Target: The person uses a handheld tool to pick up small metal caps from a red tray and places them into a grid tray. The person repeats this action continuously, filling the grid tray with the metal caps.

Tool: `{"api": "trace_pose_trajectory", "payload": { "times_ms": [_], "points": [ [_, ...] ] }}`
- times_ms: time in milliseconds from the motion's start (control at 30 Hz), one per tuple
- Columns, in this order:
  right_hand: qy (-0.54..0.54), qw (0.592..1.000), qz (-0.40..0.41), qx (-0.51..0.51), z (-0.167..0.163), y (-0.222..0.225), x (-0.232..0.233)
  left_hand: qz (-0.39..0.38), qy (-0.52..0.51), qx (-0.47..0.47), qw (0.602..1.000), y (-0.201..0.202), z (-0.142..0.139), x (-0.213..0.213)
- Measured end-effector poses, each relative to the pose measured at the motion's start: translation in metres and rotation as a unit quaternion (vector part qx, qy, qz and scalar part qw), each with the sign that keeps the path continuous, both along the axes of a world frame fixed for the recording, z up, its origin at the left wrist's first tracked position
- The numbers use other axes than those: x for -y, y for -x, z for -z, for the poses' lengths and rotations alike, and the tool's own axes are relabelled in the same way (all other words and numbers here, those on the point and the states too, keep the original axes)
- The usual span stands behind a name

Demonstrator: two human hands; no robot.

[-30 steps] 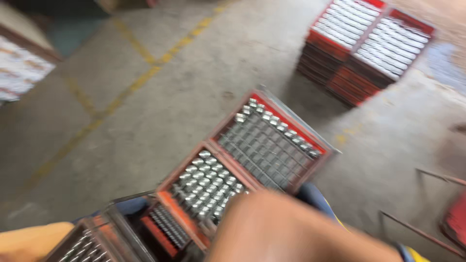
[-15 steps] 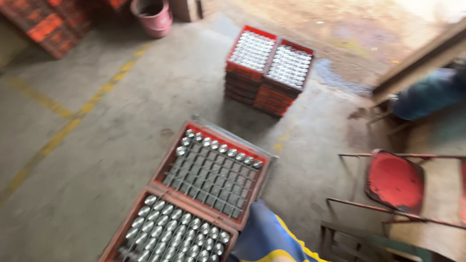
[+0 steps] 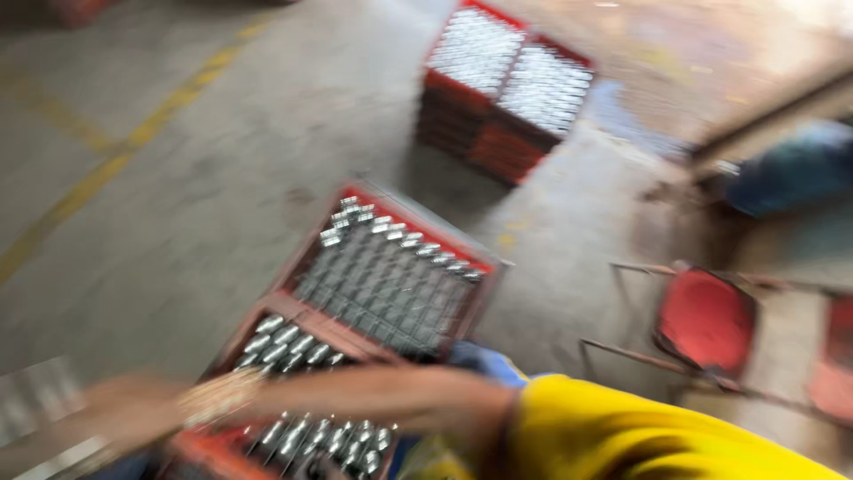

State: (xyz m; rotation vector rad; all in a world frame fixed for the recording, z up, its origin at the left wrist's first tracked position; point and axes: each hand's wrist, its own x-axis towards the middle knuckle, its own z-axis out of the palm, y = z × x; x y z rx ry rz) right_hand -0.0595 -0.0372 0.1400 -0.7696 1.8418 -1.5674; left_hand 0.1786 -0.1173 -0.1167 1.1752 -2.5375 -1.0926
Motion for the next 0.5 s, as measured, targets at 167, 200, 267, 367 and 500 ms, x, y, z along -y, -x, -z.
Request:
{"api": "trace_pose_trajectory", "payload": {
  "times_ms": [167,200,267,367,500],
  "points": [
    [-0.2,0.928,0.065,0.306,0.139,-0.032,-0.158,0.073,0.182,-0.162,0.967,0.082,-0.029,-0.037],
    [-0.133,0.918,0.101,0.359,0.168,-0.045,-0.197,0.126,0.145,-0.237,0.952,0.123,-0.031,-0.051],
    [-0.226,0.921,0.111,0.296,0.211,-0.068,-0.279,0.175,-0.078,-0.22,0.957,0.19,-0.04,-0.091],
    [-0.173,0.865,0.294,0.368,0.229,-0.09,-0.382,0.371,0.199,-0.205,0.884,0.303,-0.05,-0.128],
    [-0.029,0.726,0.462,0.508,0.202,-0.082,-0.462,0.508,0.238,-0.027,0.827,0.386,-0.063,-0.146]
  ]
}}
